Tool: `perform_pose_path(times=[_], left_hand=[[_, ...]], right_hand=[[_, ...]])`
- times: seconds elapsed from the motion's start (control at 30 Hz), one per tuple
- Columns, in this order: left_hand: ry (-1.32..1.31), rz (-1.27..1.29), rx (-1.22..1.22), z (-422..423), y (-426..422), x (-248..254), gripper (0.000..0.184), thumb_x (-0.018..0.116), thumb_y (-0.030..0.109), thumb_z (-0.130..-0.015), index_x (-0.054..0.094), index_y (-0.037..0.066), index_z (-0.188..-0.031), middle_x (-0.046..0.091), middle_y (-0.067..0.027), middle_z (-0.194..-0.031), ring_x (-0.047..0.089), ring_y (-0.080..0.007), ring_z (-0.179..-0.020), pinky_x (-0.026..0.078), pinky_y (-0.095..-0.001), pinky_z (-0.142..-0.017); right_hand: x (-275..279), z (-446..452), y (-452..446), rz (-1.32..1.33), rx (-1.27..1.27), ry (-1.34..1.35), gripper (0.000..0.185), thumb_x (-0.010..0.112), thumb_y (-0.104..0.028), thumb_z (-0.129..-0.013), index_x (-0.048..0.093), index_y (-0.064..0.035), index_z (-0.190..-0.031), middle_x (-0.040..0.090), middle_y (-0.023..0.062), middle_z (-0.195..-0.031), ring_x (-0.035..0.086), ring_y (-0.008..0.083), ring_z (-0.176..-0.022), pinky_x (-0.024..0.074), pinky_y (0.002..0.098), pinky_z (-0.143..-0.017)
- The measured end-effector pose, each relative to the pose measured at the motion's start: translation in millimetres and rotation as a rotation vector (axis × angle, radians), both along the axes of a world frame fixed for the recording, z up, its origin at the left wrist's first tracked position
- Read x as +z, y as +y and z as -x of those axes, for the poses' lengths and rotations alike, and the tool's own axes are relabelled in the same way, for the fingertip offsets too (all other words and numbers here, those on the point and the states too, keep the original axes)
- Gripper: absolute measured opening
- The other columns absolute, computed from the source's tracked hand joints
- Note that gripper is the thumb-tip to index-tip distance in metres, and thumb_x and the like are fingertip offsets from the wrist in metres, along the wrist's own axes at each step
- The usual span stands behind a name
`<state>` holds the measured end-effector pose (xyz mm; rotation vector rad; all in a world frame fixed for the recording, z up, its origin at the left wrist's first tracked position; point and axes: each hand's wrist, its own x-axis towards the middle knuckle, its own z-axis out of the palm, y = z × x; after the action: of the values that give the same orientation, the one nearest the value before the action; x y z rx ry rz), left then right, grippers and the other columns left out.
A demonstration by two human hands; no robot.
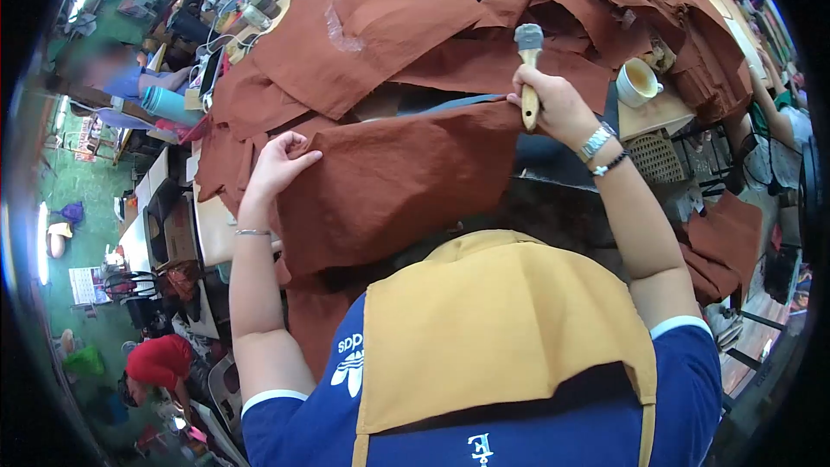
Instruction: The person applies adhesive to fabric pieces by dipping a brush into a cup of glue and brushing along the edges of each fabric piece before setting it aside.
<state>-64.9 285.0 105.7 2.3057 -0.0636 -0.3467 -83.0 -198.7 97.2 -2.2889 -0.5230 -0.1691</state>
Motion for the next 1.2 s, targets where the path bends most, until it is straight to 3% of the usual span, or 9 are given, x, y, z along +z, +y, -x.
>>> perform_pose_path(times=[0.03,0.13,0.17,0.27,0.37,0.73,0.93,0.97,1.2], left_hand=[[-0.072,-0.32,0.021,-5,-9,-5,0.041,0.081,0.029,-0.079,0.066,0.009,-0.111,0.069,-0.0055,-0.106,0.063,-0.0204,-0.105,0.043,-0.0397,-0.104],[-0.327,-0.93,-0.068,-6,-41,-14,0.059,0.083,0.028,-0.074,0.06,0.017,-0.127,0.061,-0.0102,-0.128,0.055,-0.0285,-0.124,0.035,-0.0615,-0.108],[-0.423,-0.945,-0.02,1,-53,-19,0.074,0.081,0.031,-0.075,0.048,0.02,-0.141,0.044,-0.0132,-0.148,0.037,-0.0312,-0.142,0.024,-0.0763,-0.107],[-0.617,-0.739,-0.014,28,-122,-32,0.075,0.076,0.039,-0.082,0.042,0.022,-0.147,0.03,-0.0151,-0.157,0.022,-0.04,-0.149,0.019,-0.0765,-0.109],[-0.55,-0.496,-0.303,61,-187,-67,0.078,0.069,0.052,-0.086,0.04,0.022,-0.152,0.018,-0.0152,-0.165,0.014,-0.0403,-0.152,0.013,-0.0739,-0.112],[-0.467,-0.455,-0.58,80,-194,-81,0.08,0.064,0.064,-0.084,0.043,0.026,-0.151,0.024,-0.0119,-0.164,0.02,-0.034,-0.152,0.01,-0.0674,-0.116],[-0.482,-0.438,-0.569,86,-195,-85,0.082,0.066,0.063,-0.083,0.043,0.025,-0.151,0.025,-0.0122,-0.164,0.02,-0.0345,-0.152,0.01,-0.0679,-0.116],[-0.481,-0.436,-0.564,87,-196,-86,0.082,0.067,0.063,-0.082,0.043,0.024,-0.151,0.025,-0.0123,-0.164,0.019,-0.0346,-0.152,0.01,-0.0682,-0.116],[-0.481,-0.432,-0.545,94,-200,-88,0.084,0.071,0.06,-0.08,0.043,0.023,-0.15,0.024,-0.0132,-0.163,0.019,-0.0359,-0.152,0.011,-0.0695,-0.115]], right_hand=[[-8,-4,-2,0.019,0.012,-0.024,0.024,0.068,-0.002,-0.084,0.052,-0.0088,-0.1,0.064,0.0171,-0.085,0.064,0.0398,-0.086,0.0502,0.0442,-0.068],[-16,-7,-12,0.147,0.01,-0.081,0.028,0.064,0.001,-0.08,0.051,-0.0098,-0.102,0.065,0.016,-0.088,0.065,0.0392,-0.088,0.0501,0.046,-0.072],[-16,-7,-14,0.17,0.001,-0.074,0.028,0.065,0.0,-0.08,0.051,-0.01,-0.102,0.065,0.0159,-0.088,0.065,0.0391,-0.089,0.05,0.0463,-0.072],[-19,-3,-18,0.171,-0.042,-0.079,0.025,0.066,-0.004,-0.083,0.051,-0.0106,-0.102,0.065,0.0159,-0.088,0.065,0.0398,-0.088,0.0499,0.0472,-0.071],[-8,6,-19,0.142,-0.098,0.014,0.022,0.066,-0.008,-0.087,0.05,-0.0111,-0.102,0.066,0.0159,-0.085,0.065,0.0409,-0.085,0.0501,0.0486,-0.069],[-27,14,-59,0.358,-0.317,-0.006,0.024,0.065,-0.008,-0.083,0.051,-0.0149,-0.102,0.067,0.0147,-0.084,0.067,0.0389,-0.084,0.051,0.0493,-0.067],[-35,15,-67,0.411,-0.414,-0.283,0.029,0.072,-0.025,-0.087,0.054,-0.0126,-0.107,0.068,0.0122,-0.089,0.064,0.037,-0.097,0.046,0.0557,-0.093],[-32,17,-66,0.326,-0.334,-0.296,0.039,0.074,-0.034,-0.086,0.055,-0.0108,-0.111,0.067,0.0107,-0.089,0.062,0.0354,-0.101,0.0368,0.0616,-0.104],[-54,17,-46,0.438,-0.114,-0.171,0.042,0.075,-0.037,-0.084,0.056,-0.0129,-0.112,0.065,0.0094,-0.096,0.062,0.0327,-0.098,0.0354,0.0628,-0.108]])
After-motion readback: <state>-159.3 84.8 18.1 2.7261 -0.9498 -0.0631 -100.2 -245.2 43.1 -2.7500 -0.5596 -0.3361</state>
